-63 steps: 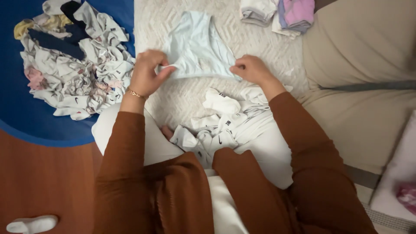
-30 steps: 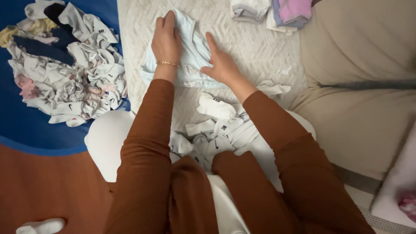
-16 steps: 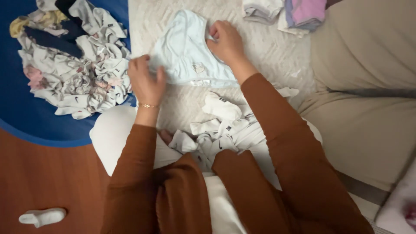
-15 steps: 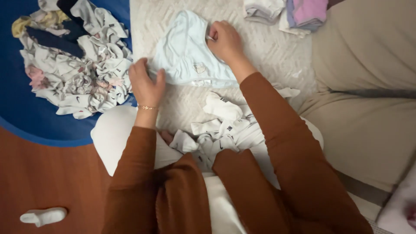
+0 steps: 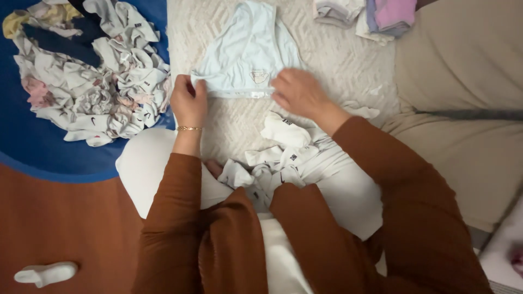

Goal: The person is folding small items of laundry, such as underwear, on a soft surface.

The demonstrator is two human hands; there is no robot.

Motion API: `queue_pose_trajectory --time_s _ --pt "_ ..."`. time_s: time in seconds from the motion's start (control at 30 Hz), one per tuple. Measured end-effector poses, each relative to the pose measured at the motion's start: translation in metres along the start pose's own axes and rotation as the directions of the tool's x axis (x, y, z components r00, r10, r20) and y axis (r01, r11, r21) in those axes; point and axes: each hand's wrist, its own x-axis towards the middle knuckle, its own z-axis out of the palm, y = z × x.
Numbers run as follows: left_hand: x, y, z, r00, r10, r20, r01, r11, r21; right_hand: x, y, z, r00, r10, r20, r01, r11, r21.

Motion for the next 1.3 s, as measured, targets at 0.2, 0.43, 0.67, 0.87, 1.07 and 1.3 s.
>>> queue_pose_trajectory --time_s 0.2,0.43,0.67,0.87,1.07,1.3 --pt "-0.007 -0.006 -0.014 0.995 -0.096 0.012 0.096 0.995 -0.015 -0.028 0.004 -0.005 0.962 -0.068 0.264 0.106 0.986 -0.131" --pt "-0.001 0.067 -0.033 0.941 0.336 0.039 -0.336 0.913 0.234 -0.003 -0.012 -0.035 0.985 0.01 0.174 -0.015 1.0 0.022" --pt "0.009 0.086 0.061 0.549 0.79 0.271 -0.793 0.595 -0.127 0.092 0.073 0.031 0.907 0.364 -0.211 -0.344 0.931 0.125" --pt "0.014 0.089 0.07 0.591 0.646 0.483 -0.788 0.59 0.174 0.141 0.084 0.052 0.94 0.306 0.153 -0.334 0.917 0.218" --pt "0.015 0.094 0.068 0.604 0.599 0.526 -0.777 0.589 0.222 0.149 0.08 0.027 0.938 0.331 0.101 -0.344 0.859 0.379" --pt "0.013 0.113 0.059 0.73 0.434 0.528 -0.626 0.736 0.26 0.129 0.066 0.025 0.998 0.066 -0.006 -0.064 0.989 0.137"
